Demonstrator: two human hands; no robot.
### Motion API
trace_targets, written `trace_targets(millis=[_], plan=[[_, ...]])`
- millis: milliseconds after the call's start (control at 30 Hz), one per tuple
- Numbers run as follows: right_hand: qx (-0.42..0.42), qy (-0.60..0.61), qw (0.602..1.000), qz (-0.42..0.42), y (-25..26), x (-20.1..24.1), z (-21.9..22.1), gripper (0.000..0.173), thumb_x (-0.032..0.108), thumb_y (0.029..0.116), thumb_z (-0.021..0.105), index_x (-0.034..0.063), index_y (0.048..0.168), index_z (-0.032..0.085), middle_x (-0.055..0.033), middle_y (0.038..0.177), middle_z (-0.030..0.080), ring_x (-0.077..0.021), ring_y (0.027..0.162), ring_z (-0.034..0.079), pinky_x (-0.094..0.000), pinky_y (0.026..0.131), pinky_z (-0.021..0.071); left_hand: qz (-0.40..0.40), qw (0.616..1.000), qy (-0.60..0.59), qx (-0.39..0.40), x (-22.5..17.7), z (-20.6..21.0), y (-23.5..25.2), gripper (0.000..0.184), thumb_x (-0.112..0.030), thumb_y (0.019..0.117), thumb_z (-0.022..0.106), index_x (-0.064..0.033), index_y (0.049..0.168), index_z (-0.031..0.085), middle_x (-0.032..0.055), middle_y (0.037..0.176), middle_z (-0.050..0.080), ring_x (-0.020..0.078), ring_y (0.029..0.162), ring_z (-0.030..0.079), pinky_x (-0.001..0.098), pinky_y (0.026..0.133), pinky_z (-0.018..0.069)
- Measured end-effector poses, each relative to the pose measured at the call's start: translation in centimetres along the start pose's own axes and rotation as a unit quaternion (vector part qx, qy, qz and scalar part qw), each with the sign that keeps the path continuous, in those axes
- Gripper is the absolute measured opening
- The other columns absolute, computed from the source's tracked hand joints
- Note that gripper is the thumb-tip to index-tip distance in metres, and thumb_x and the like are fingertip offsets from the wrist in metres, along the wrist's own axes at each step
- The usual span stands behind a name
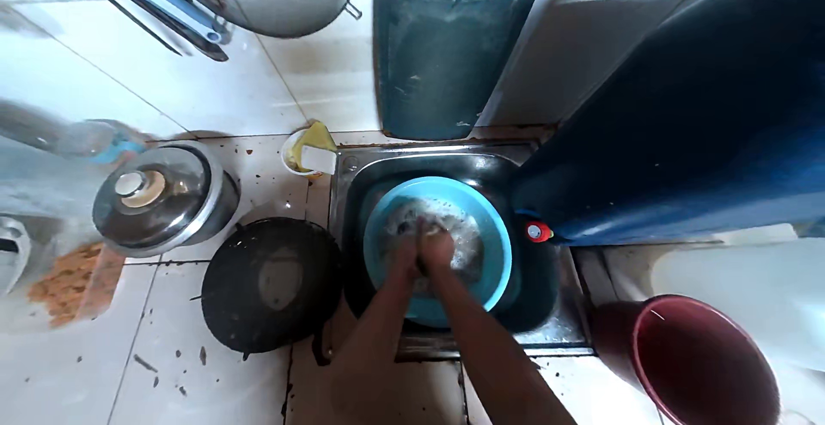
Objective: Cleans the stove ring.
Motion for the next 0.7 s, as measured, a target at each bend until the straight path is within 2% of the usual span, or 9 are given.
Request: trace_targets(millis=[67,167,300,333,400,467,567,633,700], plan=[[-0.02,0.018,0.999,0.033,2.4,-1.4,-0.9,0.054,0.039,0.1115,0.039,-0.0054,0.123,0.068,-0.029,0.125,0.067,-0.0439,0.121,0.063,-0.06,0.104,0.0455,-0.042,0.995,-0.084,-0.017,0.7,0.5,0.0,0.035,-0.017,0.1129,0.032,0.0057,0.135,0.048,0.0172,0.114,0.06,0.0184,0.091,0.06,0.0347,0.082,0.0522],[0.015,0.021,0.999,-0.033,-1.1,0.4,0.1,0.052,0.036,0.112,0.038,-0.0032,0.118,0.071,-0.026,0.116,0.071,-0.0402,0.113,0.067,-0.0576,0.1,0.0494,-0.012,0.999,-0.047,-0.002,-0.7,-0.2,0.4,0.04,-0.015,0.1135,0.031,0.0091,0.141,0.047,0.0221,0.132,0.06,0.0204,0.111,0.062,0.0331,0.099,0.0493],[0.04,-0.031,0.994,-0.093,-2.9,-0.7,1.1,0.044,0.026,0.1115,0.039,-0.0035,0.122,0.069,-0.0261,0.12,0.07,-0.0411,0.114,0.067,-0.0576,0.1,0.0489,-0.022,0.999,0.004,-0.037,-0.5,-0.9,0.8,0.043,-0.019,0.1138,0.031,0.0102,0.141,0.045,0.0237,0.131,0.057,0.0206,0.107,0.059,0.0319,0.095,0.0472],[0.069,-0.122,0.987,-0.076,-1.0,-2.2,0.9,0.043,0.025,0.1117,0.038,-0.0005,0.13,0.066,-0.0246,0.135,0.063,-0.0413,0.125,0.061,-0.0579,0.105,0.0464,-0.039,0.997,0.052,-0.047,0.1,-1.1,0.5,0.043,-0.022,0.1136,0.034,0.008,0.14,0.048,0.0228,0.132,0.057,0.0229,0.11,0.059,0.035,0.095,0.0482],[0.088,-0.242,0.966,-0.038,3.4,-5.2,-0.2,0.041,0.026,0.1081,0.048,0.0045,0.141,0.059,-0.0239,0.159,0.04,-0.0463,0.143,0.042,-0.0652,0.112,0.0368,-0.083,0.981,0.176,-0.01,0.7,-1.6,0.1,0.047,-0.021,0.1129,0.039,0.0089,0.148,0.041,0.0269,0.151,0.046,0.0328,0.138,0.048,0.0444,0.114,0.0384],[0.027,-0.246,0.969,-0.007,5.5,-7.1,-1.3,0.056,0.034,0.1003,0.063,0.0115,0.15,0.052,-0.0248,0.166,0.026,-0.0507,0.148,0.031,-0.0686,0.112,0.0331,-0.086,0.962,0.26,0.021,1.1,-1.8,0.1,0.048,-0.012,0.1102,0.044,0.0094,0.152,0.036,0.0283,0.159,0.036,0.0372,0.148,0.036,0.0461,0.121,0.0285],[0.053,-0.207,0.976,0.044,4.9,-7.8,1.6,0.087,0.053,0.0961,0.065,0.0296,0.166,0.019,-0.0277,0.169,0.008,-0.0544,0.148,0.028,-0.0644,0.108,0.0425,-0.106,0.987,0.113,0.037,2.1,-0.6,-0.5,0.047,-0.02,0.1138,0.033,0.0027,0.155,0.035,0.0231,0.158,0.04,0.033,0.145,0.04,0.0475,0.117,0.0349],[0.109,-0.127,0.986,0.007,3.2,-5.9,4.6,0.071,0.034,0.1025,0.061,0.0237,0.164,0.027,-0.0278,0.165,0.023,-0.0488,0.142,0.042,-0.0571,0.109,0.0455,-0.133,0.99,-0.006,0.039,2.6,0.2,-0.6,0.056,-0.04,0.1133,0.017,-0.0035,0.148,0.042,0.0198,0.139,0.054,0.0286,0.121,0.056,0.046,0.098,0.0485],[0.146,-0.035,0.986,-0.074,0.5,-2.7,5.5,0.049,0.017,0.1025,0.058,0.0098,0.15,0.052,-0.023,0.151,0.051,-0.0378,0.137,0.053,-0.0519,0.113,0.0424,-0.117,0.987,-0.107,0.013,2.1,-0.2,-0.4,0.059,-0.043,0.1129,0.015,-0.0024,0.148,0.04,0.0212,0.135,0.054,0.0267,0.113,0.058,0.0427,0.095,0.0481]])
Point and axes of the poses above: each hand's wrist, its own y-axis towards the middle knuckle, its own z-axis out of the palm, x = y × z, the point moved 7 cm from there along y, towards the middle knuckle
